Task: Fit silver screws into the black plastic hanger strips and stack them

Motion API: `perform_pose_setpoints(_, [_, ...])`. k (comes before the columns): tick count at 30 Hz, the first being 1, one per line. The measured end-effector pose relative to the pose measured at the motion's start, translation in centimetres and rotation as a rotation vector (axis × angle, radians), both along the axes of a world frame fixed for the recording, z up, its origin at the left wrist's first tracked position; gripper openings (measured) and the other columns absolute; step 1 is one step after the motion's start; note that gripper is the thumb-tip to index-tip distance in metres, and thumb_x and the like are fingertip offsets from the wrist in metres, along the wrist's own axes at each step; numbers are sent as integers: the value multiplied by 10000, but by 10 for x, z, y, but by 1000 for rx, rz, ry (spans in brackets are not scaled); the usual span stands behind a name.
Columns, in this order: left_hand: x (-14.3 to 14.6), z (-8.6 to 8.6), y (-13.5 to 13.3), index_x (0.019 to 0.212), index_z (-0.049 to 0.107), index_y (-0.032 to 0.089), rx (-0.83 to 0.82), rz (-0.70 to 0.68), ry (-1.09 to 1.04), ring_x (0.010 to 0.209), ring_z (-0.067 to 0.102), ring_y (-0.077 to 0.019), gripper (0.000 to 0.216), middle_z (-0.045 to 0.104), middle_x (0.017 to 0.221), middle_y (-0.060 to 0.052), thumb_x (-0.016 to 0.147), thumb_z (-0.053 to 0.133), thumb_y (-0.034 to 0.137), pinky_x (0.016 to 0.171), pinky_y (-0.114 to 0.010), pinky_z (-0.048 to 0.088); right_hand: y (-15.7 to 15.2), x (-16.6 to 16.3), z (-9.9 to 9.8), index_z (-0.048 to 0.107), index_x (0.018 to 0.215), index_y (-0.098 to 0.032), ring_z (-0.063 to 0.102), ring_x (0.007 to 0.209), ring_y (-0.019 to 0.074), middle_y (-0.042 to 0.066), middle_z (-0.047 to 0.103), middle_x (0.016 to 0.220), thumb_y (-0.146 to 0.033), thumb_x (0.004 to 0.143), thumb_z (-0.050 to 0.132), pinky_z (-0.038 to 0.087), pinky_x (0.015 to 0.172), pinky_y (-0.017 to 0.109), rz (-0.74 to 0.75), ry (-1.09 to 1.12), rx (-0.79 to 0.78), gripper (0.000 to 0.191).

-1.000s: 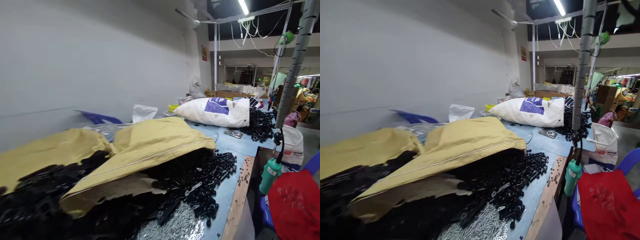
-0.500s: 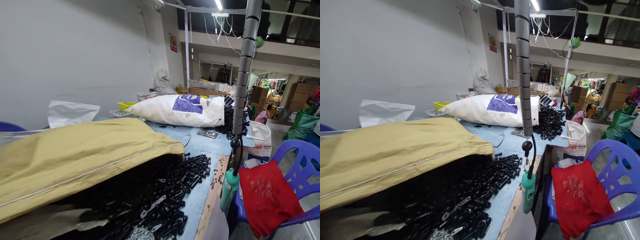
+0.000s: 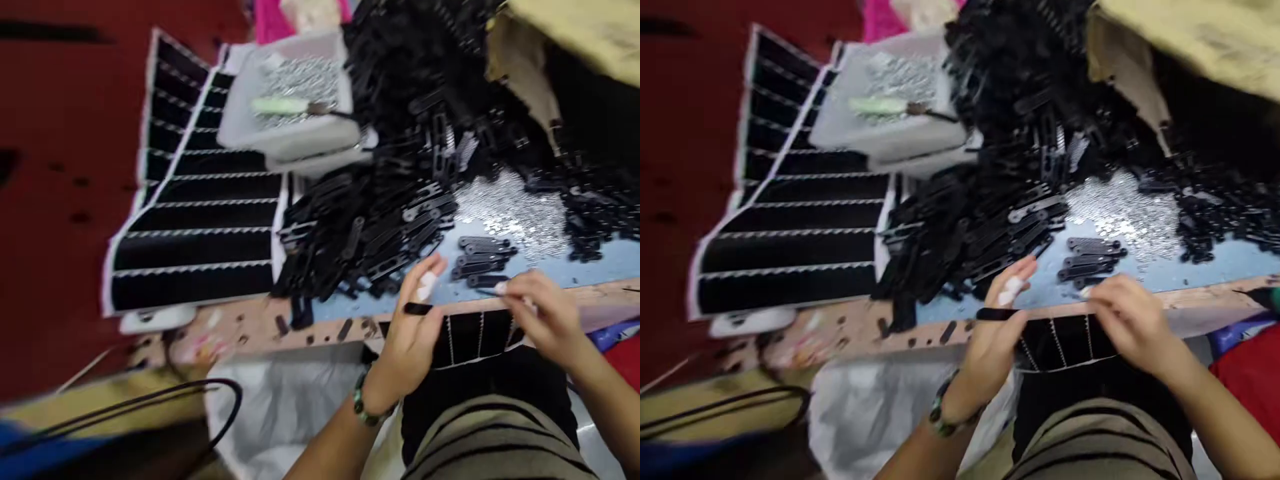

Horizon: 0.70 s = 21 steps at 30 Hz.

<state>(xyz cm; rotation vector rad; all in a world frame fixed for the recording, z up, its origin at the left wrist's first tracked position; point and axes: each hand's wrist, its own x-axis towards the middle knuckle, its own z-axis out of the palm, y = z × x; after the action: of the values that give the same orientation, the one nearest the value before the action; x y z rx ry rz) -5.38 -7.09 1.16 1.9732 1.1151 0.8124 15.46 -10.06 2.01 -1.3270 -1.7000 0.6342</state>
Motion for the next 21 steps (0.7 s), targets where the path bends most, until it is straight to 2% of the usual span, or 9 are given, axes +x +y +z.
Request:
perform_pose_setpoints(2, [-6, -6, -1, 1336, 460, 208, 83, -21, 118, 1281, 409, -252, 417, 472, 1376, -91, 927, 383, 201, 1057, -445, 346, 9, 7, -12, 660, 912, -215, 613, 748, 168, 40, 657, 828, -223, 869, 576, 507, 650, 305, -131, 49, -144, 95])
perform_pose_setpoints(4, [-2, -11, 3, 1283, 515, 179, 178, -65, 257, 1273, 411, -268, 392, 528, 1332, -95, 902, 422, 185, 1064, -480, 299, 17, 9, -21, 676, 856, -207, 603, 668, 156, 35, 650, 805, -297, 848, 597, 500, 598, 297, -212, 117, -271, 119])
perform_pose_setpoints(8, [12, -23, 15, 1289, 516, 164, 247, -125, 431, 1285, 411, -291, 402, 521, 1361, -102, 897, 441, 219, 1054, -516, 253, 34, 3, -41, 685, 834, -196, 580, 579, 129, 15, 631, 754, -347, 807, 621, 487, 569, 284, -263, 220, -391, 166])
perform_pose_setpoints(12, [15, -32, 20, 1310, 496, 162, 269, -168, 469, 1288, 420, -275, 419, 528, 1357, -96, 901, 425, 227, 1066, -521, 221, 44, -2, -51, 681, 813, -186, 570, 590, 133, 20, 630, 742, -338, 805, 606, 464, 584, 287, -265, 153, -393, 170])
perform_pose_setpoints(21, [17, -35, 20, 1306, 487, 152, 272, -171, 464, 1261, 447, -259, 422, 537, 1348, -91, 897, 432, 237, 1078, -518, 213, 48, -5, -49, 650, 814, -194, 572, 644, 160, 33, 642, 745, -286, 835, 557, 455, 626, 297, -208, -109, -321, 133])
